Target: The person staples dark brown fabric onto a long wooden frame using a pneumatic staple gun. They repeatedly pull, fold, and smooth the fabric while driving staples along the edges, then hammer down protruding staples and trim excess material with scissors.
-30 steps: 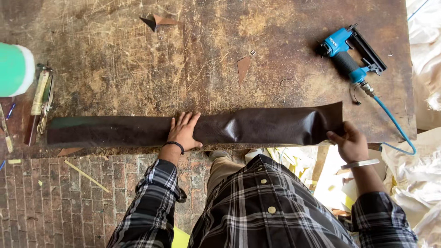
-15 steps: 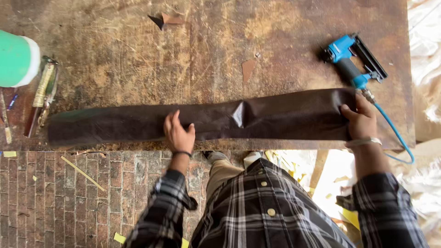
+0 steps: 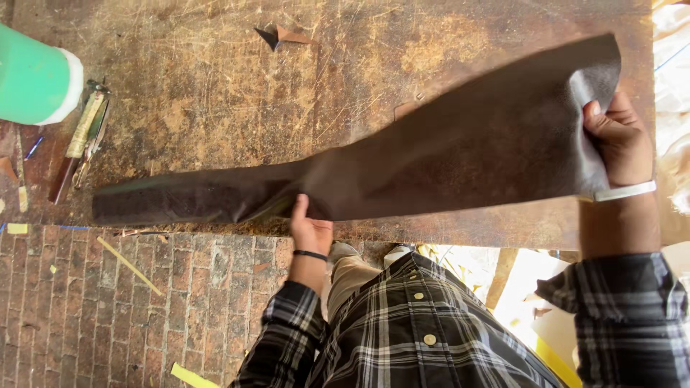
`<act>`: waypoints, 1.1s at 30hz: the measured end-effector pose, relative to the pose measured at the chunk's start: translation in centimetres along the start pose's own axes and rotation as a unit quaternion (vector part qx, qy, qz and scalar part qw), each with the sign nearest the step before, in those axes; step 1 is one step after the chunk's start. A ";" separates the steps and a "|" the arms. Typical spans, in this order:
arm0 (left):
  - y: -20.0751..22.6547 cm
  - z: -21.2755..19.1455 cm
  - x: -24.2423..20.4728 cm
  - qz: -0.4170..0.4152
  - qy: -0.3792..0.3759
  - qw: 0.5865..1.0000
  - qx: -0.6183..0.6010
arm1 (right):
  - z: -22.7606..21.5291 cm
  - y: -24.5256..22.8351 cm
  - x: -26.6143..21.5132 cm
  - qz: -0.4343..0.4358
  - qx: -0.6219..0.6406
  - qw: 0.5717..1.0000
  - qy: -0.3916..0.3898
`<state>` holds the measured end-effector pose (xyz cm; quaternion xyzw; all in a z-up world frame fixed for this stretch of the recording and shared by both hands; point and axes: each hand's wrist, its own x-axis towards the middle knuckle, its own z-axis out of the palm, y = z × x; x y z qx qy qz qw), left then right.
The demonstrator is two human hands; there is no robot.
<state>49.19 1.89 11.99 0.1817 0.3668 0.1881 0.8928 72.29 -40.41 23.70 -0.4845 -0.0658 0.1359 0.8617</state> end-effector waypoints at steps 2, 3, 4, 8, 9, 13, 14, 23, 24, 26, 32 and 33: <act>1.5 -0.1 0.5 0.038 -0.066 0.997 0.002 | -4.8 2.2 0.4 0.020 -0.152 0.986 0.058; 2.0 -0.6 0.8 0.040 -0.092 0.995 0.023 | -7.3 3.7 1.0 0.028 -0.227 0.970 0.088; 2.2 -1.3 0.8 0.043 -0.114 0.992 0.044 | -9.3 6.0 1.7 0.052 -0.257 0.960 0.096; -0.4 -4.5 2.5 -0.021 0.104 0.959 0.264 | -15.9 13.5 1.3 0.233 -0.554 0.786 0.145; -1.0 -5.1 2.9 -0.026 0.114 0.960 0.256 | -16.6 15.1 0.8 0.255 -0.553 0.776 0.161; -2.2 -6.7 3.6 -0.013 0.151 0.954 0.257 | -17.8 17.6 -0.7 0.157 -0.480 0.830 0.238; -1.9 -7.1 3.1 -0.007 0.154 0.952 0.264 | -17.7 17.9 -1.2 0.138 -0.459 0.839 0.258; -1.6 -6.4 3.5 -0.013 0.165 0.951 0.260 | -14.7 18.3 -1.0 0.154 -0.564 0.765 0.269; -1.5 -6.8 3.3 -0.014 0.159 0.954 0.253 | -14.0 18.1 -1.3 0.174 -0.588 0.745 0.261; -1.2 -7.6 3.0 -0.012 0.136 0.961 0.240 | -12.2 17.5 -1.7 0.054 -0.643 0.720 0.255; -0.5 -9.3 3.2 -0.021 0.067 0.986 0.154 | -1.5 17.4 -2.4 -0.153 -0.686 0.706 0.085; -0.5 -9.6 3.3 -0.023 0.067 0.990 0.122 | 0.7 18.1 -2.2 -0.161 -0.693 0.703 0.019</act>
